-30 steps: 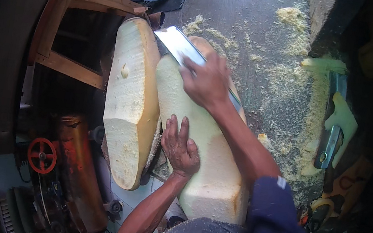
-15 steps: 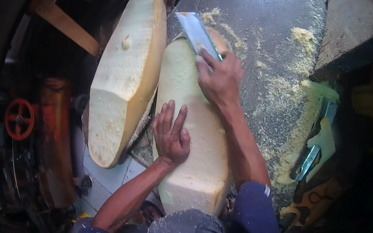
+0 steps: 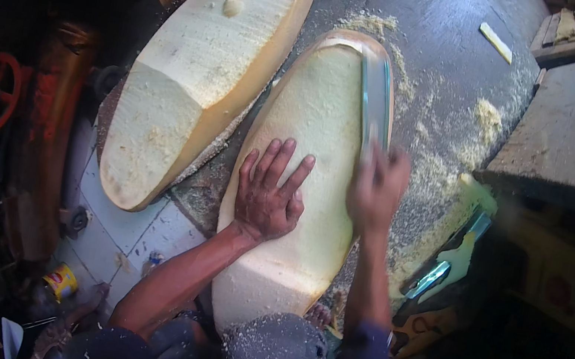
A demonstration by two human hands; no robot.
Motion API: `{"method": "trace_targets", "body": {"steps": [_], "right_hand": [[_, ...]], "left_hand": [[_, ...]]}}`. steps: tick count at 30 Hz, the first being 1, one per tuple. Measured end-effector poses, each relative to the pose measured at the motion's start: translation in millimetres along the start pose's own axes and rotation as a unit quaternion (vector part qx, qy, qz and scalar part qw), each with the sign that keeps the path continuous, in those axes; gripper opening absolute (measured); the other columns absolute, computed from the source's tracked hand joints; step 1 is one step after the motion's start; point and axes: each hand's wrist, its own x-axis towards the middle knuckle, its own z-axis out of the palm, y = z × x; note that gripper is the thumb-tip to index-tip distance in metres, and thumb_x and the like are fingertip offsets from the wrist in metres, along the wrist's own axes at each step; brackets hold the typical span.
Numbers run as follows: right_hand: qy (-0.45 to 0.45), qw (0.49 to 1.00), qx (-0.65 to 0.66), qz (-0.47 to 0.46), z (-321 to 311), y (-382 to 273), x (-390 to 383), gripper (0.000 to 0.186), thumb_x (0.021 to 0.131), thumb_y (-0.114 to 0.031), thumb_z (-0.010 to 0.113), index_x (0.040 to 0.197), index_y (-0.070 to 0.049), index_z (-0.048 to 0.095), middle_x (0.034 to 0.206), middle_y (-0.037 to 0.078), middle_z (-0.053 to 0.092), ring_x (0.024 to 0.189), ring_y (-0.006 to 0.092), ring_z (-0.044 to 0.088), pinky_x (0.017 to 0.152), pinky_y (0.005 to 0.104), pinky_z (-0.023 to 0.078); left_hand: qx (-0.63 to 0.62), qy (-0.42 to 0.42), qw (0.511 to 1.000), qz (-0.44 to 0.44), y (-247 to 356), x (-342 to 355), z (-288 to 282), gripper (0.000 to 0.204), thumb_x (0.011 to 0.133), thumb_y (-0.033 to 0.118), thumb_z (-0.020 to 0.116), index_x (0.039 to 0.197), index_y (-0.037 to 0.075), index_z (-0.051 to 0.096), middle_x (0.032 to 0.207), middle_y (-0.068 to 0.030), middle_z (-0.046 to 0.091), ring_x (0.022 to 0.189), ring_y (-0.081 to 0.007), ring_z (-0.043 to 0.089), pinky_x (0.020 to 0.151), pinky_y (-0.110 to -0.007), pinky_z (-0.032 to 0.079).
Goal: The person uses a hand plane to smooth and shape a large, light-colored wooden block. They repeatedly draw the plane along the surface, repositioning the block and adjusting their grip to work different areas.
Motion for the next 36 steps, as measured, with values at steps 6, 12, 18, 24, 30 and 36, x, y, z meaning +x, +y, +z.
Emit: {"method": "trace_targets", "body": {"steps": [6,12,18,24,30,36], "right_hand": [[0.005,0.999,-0.009,0.044,-5.6,6.0,-27.7,0.043,0.103,-0.02,0.06,0.139,0.003,0.067,0.129,0.023,0.049,0.124,0.036,0.05,0.111,0.0473,0.039],[0.007,0.994,0.093,0.061,6.3,-21.9,46.7,0.044,0.104,-0.022,0.062,0.136,0.008,0.066,0.124,0.024,0.053,0.124,0.0354,0.052,0.11,0.0459,0.04],[0.02,0.997,0.054,0.053,-0.6,5.7,-41.0,0.041,0.106,-0.017,0.056,0.138,0.008,0.066,0.134,0.022,0.045,0.13,0.035,0.046,0.116,0.0455,0.036],[-0.008,0.997,0.047,0.062,9.9,-21.5,56.6,0.044,0.107,-0.025,0.056,0.14,0.002,0.066,0.124,0.026,0.053,0.123,0.0385,0.052,0.113,0.0472,0.038],[0.017,0.999,0.037,0.024,-0.2,18.3,-55.2,0.043,0.104,-0.015,0.058,0.142,0.002,0.065,0.138,0.028,0.046,0.128,0.0392,0.046,0.115,0.0485,0.034],[0.001,0.999,0.001,0.044,10.3,-41.8,71.6,0.042,0.102,-0.019,0.062,0.14,-0.003,0.068,0.135,0.027,0.053,0.127,0.0401,0.048,0.109,0.0502,0.04]], "left_hand": [[-0.008,0.061,0.998,0.016,-0.6,4.4,3.8,0.065,0.094,0.028,0.053,0.159,0.026,0.051,0.166,-0.0114,0.042,0.155,-0.0298,0.037,0.125,-0.057,0.024],[-0.003,0.013,1.0,-0.001,-1.7,-1.2,1.8,0.065,0.095,0.028,0.054,0.159,0.026,0.051,0.167,-0.0117,0.04,0.156,-0.0296,0.035,0.125,-0.058,0.024],[-0.016,0.021,1.0,-0.008,2.6,4.0,0.8,0.062,0.095,0.028,0.052,0.158,0.026,0.053,0.167,-0.0106,0.04,0.157,-0.0281,0.034,0.126,-0.058,0.023],[-0.006,0.043,0.999,-0.003,1.3,3.3,-0.3,0.062,0.095,0.026,0.052,0.157,0.026,0.054,0.167,-0.0114,0.041,0.156,-0.0281,0.035,0.124,-0.058,0.025],[0.0,0.009,1.0,-0.009,2.2,1.9,4.2,0.063,0.095,0.026,0.051,0.158,0.026,0.053,0.167,-0.0113,0.041,0.157,-0.0288,0.034,0.125,-0.058,0.024],[0.031,0.008,0.999,0.008,0.8,2.2,-0.4,0.064,0.094,0.025,0.051,0.159,0.023,0.052,0.167,-0.0132,0.04,0.156,-0.0308,0.035,0.125,-0.057,0.024]]}}
